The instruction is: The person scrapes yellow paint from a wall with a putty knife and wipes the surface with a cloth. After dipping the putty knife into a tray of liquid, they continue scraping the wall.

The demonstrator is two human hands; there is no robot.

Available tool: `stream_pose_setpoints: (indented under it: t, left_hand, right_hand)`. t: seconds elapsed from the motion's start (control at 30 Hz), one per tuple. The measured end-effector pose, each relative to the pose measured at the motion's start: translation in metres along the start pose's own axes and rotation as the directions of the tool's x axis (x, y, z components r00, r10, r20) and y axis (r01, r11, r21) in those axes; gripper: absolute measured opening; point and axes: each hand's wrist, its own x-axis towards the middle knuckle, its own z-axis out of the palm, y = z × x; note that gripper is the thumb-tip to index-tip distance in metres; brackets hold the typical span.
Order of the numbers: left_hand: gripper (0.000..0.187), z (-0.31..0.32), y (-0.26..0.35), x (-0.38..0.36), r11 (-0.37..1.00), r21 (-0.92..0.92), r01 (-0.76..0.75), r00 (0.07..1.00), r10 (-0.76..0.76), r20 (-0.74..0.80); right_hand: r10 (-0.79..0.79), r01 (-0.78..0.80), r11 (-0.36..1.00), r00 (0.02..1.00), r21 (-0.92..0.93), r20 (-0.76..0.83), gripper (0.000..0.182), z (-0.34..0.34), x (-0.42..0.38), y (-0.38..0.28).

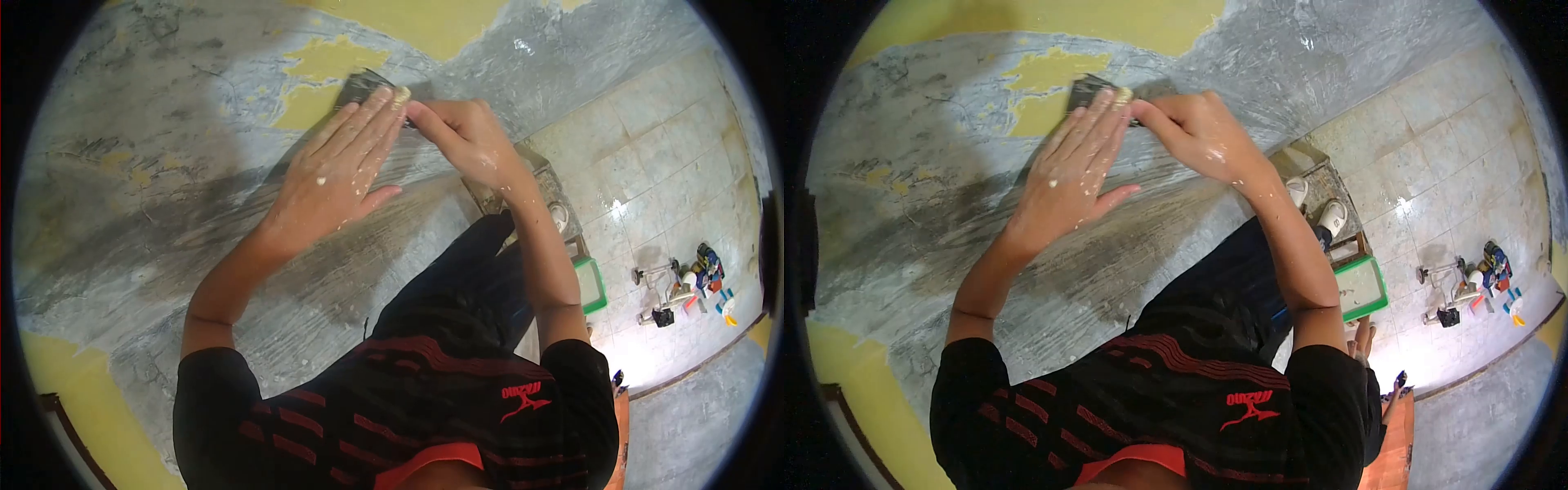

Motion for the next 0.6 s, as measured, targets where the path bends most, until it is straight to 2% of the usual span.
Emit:
stream_pose_setpoints:
  t: [0.07,0.13,0.17,0.2,0.23,0.33,0.43,0.53,0.6]
  left_hand:
    - [0.09,-0.01,0.001,-0.003,0.999,0.012,0.035,0.999,-0.035,-0.014]
    - [0.092,-0.028,-0.005,-0.008,0.998,0.06,0.011,0.999,-0.013,0.038]
    - [0.092,-0.022,-0.007,-0.008,0.997,0.072,0.012,0.999,-0.014,0.031]
    - [0.092,-0.01,-0.005,-0.007,1.0,-0.003,-0.029,0.998,0.029,0.055]
    - [0.093,-0.004,-0.006,-0.007,0.995,-0.08,-0.066,0.995,0.072,0.076]
    - [0.091,-0.014,-0.003,-0.011,0.998,-0.06,-0.028,0.998,0.031,0.06]
    - [0.085,-0.028,-0.008,-0.014,0.998,-0.058,-0.005,0.996,0.01,0.087]
    - [0.091,-0.02,-0.014,-0.012,0.994,-0.053,-0.094,0.986,0.1,0.136]
    - [0.09,-0.02,-0.015,-0.011,0.996,-0.017,-0.088,0.987,0.089,0.131]
  right_hand:
    - [-0.153,0.158,0.982,0.987,0.107,-0.05,0.049,0.008,0.009,-0.021]
    - [-0.131,0.136,0.979,0.99,0.152,-0.043,0.052,0.012,0.003,-0.017]
    - [-0.063,0.064,0.989,0.998,0.136,-0.011,0.053,0.012,-0.004,-0.005]
    - [0.008,-0.011,0.993,1.0,0.116,0.023,0.053,0.013,-0.007,-0.002]
    - [-0.002,0.0,0.994,1.0,0.114,0.025,0.053,0.017,-0.008,0.0]
    - [0.062,-0.062,0.992,0.998,0.113,0.0,0.055,0.022,-0.011,-0.003]
    - [0.022,-0.016,0.986,0.999,0.167,-0.033,0.056,0.031,-0.008,-0.007]
    - [0.016,-0.004,0.984,0.998,0.176,-0.066,0.057,0.037,-0.011,0.004]
    - [0.082,-0.079,0.983,0.997,0.166,-0.014,0.057,0.035,-0.009,0.001]
